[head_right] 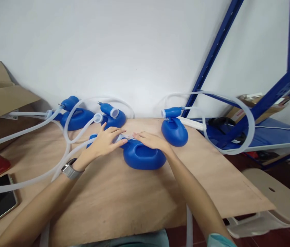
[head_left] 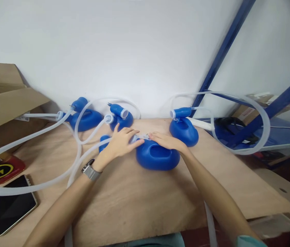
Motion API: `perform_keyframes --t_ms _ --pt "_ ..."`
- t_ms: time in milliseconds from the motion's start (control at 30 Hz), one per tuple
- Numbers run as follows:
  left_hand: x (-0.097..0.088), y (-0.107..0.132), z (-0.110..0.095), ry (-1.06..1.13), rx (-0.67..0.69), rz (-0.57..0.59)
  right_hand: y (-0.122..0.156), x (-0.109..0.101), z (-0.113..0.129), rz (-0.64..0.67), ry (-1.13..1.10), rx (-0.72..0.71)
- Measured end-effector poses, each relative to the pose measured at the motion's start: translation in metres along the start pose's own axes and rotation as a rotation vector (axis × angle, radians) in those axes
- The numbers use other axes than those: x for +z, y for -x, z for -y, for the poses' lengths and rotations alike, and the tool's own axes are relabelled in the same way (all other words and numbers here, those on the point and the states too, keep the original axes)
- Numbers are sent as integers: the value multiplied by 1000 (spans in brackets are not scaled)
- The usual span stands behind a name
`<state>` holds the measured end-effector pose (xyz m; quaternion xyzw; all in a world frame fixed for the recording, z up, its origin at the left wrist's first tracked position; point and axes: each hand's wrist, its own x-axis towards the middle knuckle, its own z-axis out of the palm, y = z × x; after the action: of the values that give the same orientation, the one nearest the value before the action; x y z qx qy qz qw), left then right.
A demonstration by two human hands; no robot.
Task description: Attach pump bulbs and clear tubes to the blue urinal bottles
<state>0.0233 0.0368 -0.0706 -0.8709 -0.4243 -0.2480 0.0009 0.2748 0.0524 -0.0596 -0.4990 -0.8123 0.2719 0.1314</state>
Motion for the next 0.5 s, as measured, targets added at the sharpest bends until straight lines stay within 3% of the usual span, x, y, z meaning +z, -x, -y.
perform_keyframes --t_ms 167,300,500 --pt "0 -8 -18 -9 -86 52 -5 5 6 27 154 20" --pt "3 -10 -18 18 -103 97 -5 3 2 71 71 -21" --pt "4 -9 -11 -1 -63 95 -6 8 7 -43 72 29"
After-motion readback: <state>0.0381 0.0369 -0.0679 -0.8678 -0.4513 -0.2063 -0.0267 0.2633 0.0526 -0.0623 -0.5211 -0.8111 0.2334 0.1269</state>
